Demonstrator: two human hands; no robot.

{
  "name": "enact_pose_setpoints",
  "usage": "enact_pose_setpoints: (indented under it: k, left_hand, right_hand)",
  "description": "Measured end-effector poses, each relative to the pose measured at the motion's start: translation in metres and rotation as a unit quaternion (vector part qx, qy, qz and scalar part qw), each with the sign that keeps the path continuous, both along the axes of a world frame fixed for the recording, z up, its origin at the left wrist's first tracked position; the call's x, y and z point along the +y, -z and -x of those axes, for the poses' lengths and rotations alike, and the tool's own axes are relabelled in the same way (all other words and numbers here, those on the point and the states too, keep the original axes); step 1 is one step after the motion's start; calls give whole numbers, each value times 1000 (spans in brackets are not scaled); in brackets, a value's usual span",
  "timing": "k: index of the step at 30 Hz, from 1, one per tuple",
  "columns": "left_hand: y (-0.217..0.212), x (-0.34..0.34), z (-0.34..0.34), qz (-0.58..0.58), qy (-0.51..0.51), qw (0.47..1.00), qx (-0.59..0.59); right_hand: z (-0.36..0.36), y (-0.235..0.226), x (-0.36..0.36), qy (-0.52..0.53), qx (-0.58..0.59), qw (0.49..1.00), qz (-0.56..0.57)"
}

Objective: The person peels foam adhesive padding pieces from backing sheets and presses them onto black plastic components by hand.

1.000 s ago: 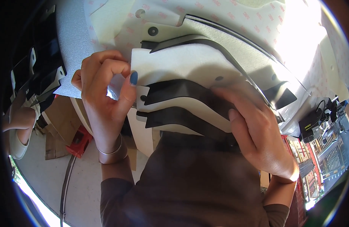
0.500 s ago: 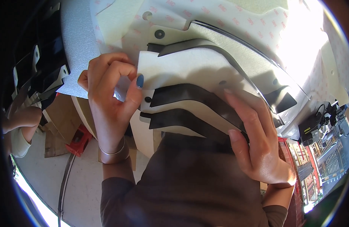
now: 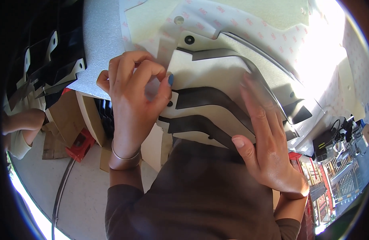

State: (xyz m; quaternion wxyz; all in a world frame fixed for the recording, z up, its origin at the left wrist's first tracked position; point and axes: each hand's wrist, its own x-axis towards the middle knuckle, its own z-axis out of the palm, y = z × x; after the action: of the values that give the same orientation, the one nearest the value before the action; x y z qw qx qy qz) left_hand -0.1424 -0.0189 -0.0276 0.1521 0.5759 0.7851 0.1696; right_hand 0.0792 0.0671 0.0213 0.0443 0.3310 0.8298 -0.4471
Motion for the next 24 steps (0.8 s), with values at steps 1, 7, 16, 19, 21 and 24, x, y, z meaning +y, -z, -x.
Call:
enact_pose_setpoints:
  k: [1,7,16,19,21,24]
  left_hand:
    - [0,1,0,-1,-2,1000,1]
    - [-1,-3,0,-6,3,1000,-1]
    - [5,-1,0,-20,10,1000,-9]
    - [6,0,0,-52,25,998,-17]
    - [7,-2,0,-53,27,998,-10]
    - [8,-3,0,-55,34,998,-6]
  right_hand:
    - [0,-1,0,6,4,1000,-2]
    - [-7,-14,18,-3,103,993,-56]
    - [35,-6,46,-28,76,961,-265]
    - [41,-4,45,-43,64,950,-304]
    - [44,-3,46,-69,62,936,-339]
    - [45,-2,48,-78,42,934,-346]
